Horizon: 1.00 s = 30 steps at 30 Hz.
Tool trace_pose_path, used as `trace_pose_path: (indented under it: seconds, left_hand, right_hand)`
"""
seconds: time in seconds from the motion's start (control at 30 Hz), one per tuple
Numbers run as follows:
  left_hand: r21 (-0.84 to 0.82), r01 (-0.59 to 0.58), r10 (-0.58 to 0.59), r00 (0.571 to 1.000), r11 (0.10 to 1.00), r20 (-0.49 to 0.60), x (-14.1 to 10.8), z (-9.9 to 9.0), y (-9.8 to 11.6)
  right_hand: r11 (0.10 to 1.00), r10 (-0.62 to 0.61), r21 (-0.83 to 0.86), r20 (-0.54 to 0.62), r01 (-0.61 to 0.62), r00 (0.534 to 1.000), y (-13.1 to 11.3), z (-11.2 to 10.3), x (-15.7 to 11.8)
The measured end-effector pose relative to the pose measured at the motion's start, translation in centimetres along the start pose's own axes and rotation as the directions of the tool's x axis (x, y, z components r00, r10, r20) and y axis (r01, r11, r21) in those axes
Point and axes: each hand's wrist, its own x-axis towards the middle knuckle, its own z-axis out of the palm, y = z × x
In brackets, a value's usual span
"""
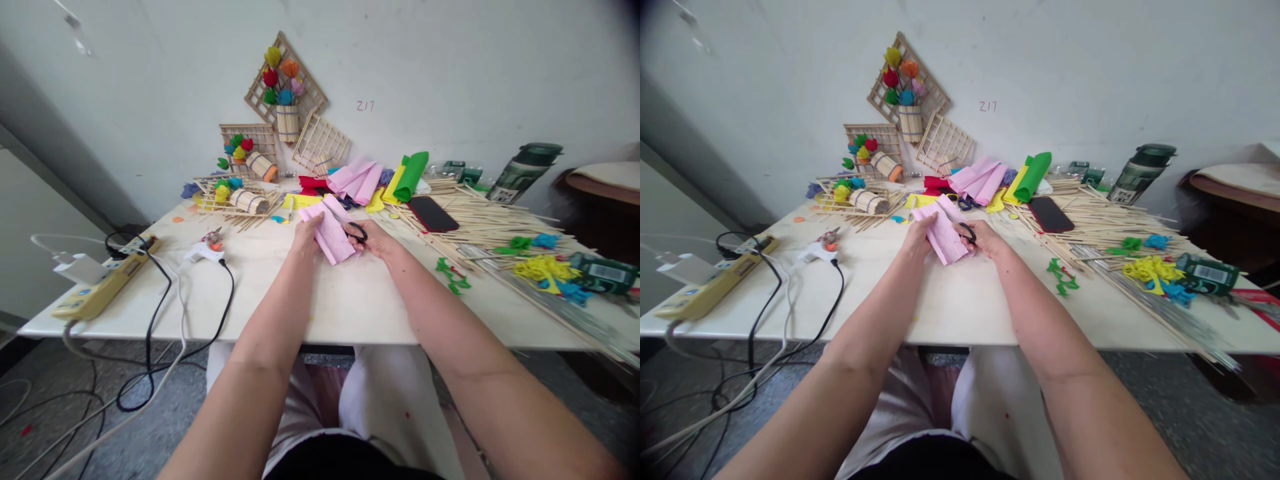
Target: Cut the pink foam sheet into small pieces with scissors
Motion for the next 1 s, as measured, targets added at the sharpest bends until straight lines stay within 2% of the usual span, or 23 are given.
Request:
trace_pose_path:
  seconds: [0.37,0.73,1.0]
  left_hand:
    - [0.031,0.010,-0.008,0.998,0.999,-0.064,0.06,-0.05,0.16]
    - [0.026,0.008,-0.008,1.000,1.000,-0.020,-0.11,-0.05,0.00]
    - [0.022,0.016,-0.016,1.000,1.000,0.015,0.07,-0.14,-0.20]
  right_hand:
    - [1.000,0.004,-0.017,-0.007,-0.004,1.000,-0.08,0.25,-0.07]
    - [1.000,0.003,0.019,0.003,-0.003,1.000,0.40,-0.04,0.10]
    - [1.000,0.012,-0.004,-0.016,-0.012,1.000,-0.23,0.10,-0.25]
